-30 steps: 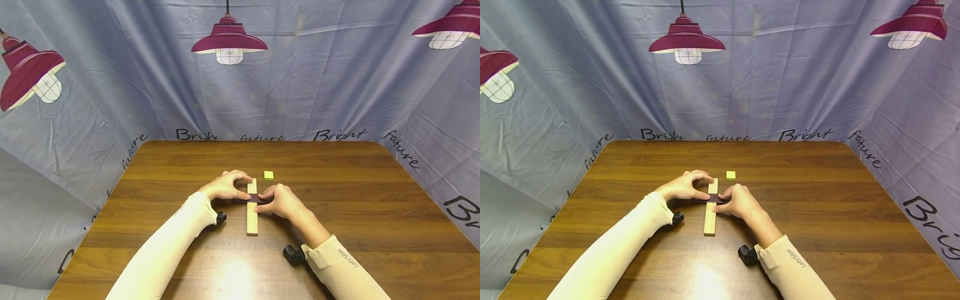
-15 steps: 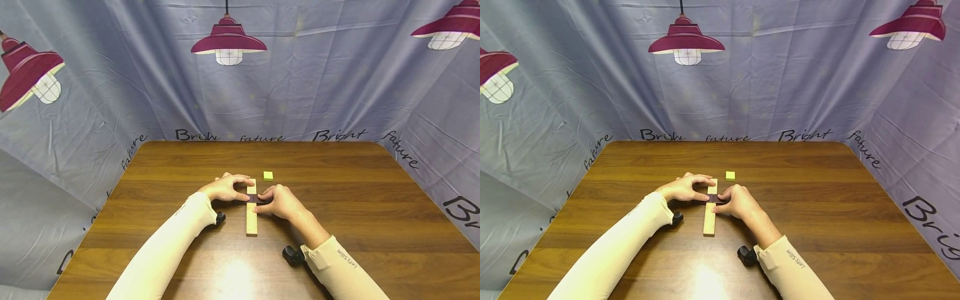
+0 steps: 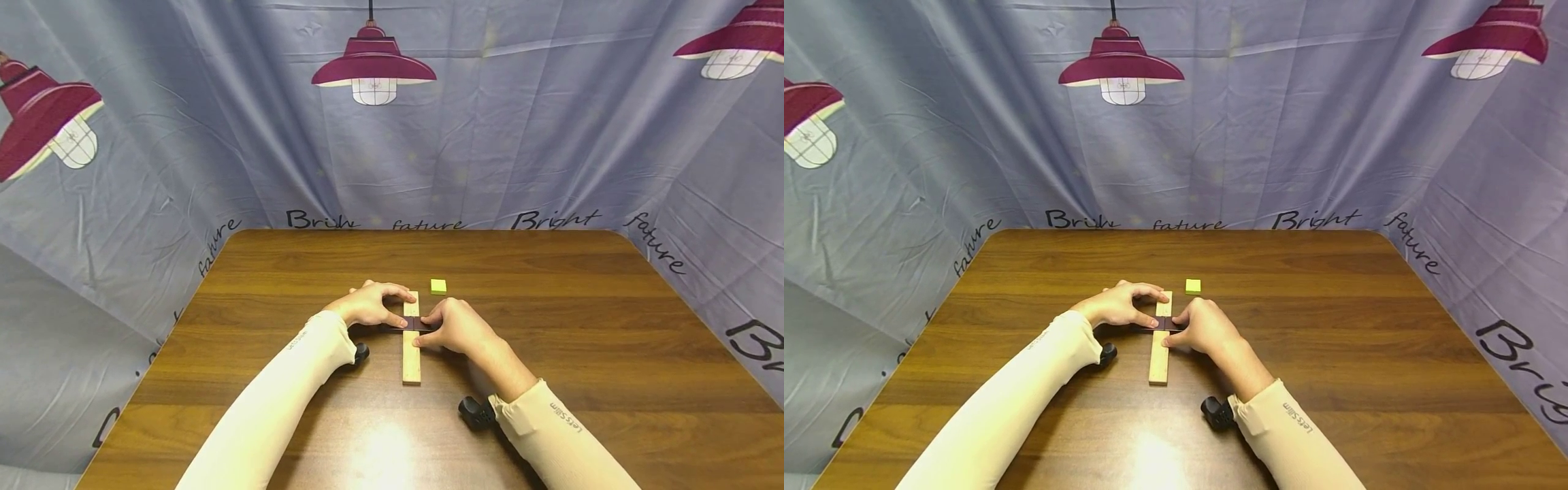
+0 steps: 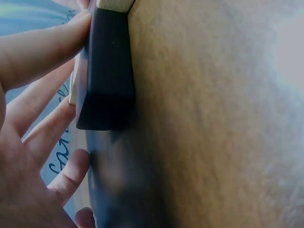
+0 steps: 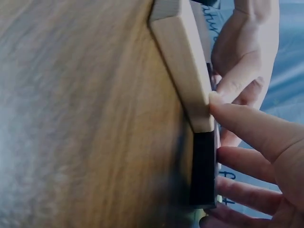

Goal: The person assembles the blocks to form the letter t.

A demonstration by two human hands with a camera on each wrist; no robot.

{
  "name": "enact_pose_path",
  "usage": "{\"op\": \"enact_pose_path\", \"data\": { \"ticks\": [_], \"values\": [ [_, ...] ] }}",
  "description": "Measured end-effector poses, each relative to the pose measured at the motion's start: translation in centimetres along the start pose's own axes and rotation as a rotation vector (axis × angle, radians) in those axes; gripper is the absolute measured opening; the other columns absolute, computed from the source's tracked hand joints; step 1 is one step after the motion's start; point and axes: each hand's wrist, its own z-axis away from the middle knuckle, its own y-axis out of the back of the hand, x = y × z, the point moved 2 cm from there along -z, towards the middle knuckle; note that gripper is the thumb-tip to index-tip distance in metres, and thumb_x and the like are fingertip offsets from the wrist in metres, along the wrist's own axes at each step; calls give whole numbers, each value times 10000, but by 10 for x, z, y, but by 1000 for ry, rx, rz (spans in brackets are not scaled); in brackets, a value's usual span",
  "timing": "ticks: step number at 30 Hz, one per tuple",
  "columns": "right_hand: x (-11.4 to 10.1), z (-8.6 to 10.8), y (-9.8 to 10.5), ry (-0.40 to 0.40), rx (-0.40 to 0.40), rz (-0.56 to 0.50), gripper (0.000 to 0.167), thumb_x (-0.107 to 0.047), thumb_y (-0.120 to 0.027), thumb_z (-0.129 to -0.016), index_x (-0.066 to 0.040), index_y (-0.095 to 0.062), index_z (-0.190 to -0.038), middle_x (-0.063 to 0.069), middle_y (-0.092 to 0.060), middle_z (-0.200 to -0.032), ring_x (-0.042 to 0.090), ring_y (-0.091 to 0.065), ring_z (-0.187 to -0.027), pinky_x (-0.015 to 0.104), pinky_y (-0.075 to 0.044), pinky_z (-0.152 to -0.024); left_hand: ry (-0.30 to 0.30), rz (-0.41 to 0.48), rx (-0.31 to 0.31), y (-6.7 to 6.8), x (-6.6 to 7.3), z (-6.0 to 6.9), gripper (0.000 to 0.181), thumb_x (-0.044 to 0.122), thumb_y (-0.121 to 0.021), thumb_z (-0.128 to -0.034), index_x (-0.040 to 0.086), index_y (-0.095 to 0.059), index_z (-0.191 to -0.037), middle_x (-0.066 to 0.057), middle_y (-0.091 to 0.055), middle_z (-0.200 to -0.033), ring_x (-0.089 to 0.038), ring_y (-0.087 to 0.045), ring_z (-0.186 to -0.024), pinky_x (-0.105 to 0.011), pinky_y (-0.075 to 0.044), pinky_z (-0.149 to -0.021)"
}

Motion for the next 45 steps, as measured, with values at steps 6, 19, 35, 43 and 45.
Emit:
{"op": "enact_pose_path", "data": {
  "ticks": [6,19,35,43,45],
  "values": [
    [1,-2,5,2,74,-24,406,-357,-895,-763,-70,-804,-1036,23,-748,-994,192,-677,-934,397,-548,-824,22,1,-5,0,-1,0,482,354,-879,-782,365,-700,-1230,206,-537,-1409,-267,-280,-1378,-681,-29,-1093],
    [21,-23,22,-170,264,-142,823,-407,-872,-787,64,-542,-1376,238,-668,-1190,352,-654,-1063,490,-532,-876,7,8,-9,0,-2,0,494,369,-878,-782,362,-695,-1240,189,-550,-1403,-283,-269,-1386,-718,46,-1071],
    [33,-55,22,-289,85,-26,695,-210,-877,-806,66,-566,-1363,230,-645,-1249,384,-589,-1144,489,-467,-984,7,12,-6,0,-3,-1,497,363,-881,-779,374,-696,-1240,184,-554,-1404,-294,-273,-1379,-704,36,-1074],
    [38,-60,24,-269,67,-19,527,-118,-811,-861,32,-617,-1327,244,-635,-1259,394,-579,-1160,505,-456,-995,8,21,-7,0,-3,-3,490,353,-882,-780,373,-698,-1234,198,-550,-1401,-284,-270,-1377,-685,31,-1077],
    [39,-61,25,-265,79,-11,468,-129,-811,-860,27,-655,-1273,241,-647,-1233,391,-590,-1138,502,-466,-974,2,25,-5,0,-3,-3,488,346,-884,-779,369,-699,-1230,200,-554,-1396,-284,-277,-1369,-686,34,-1075]
  ]
}}
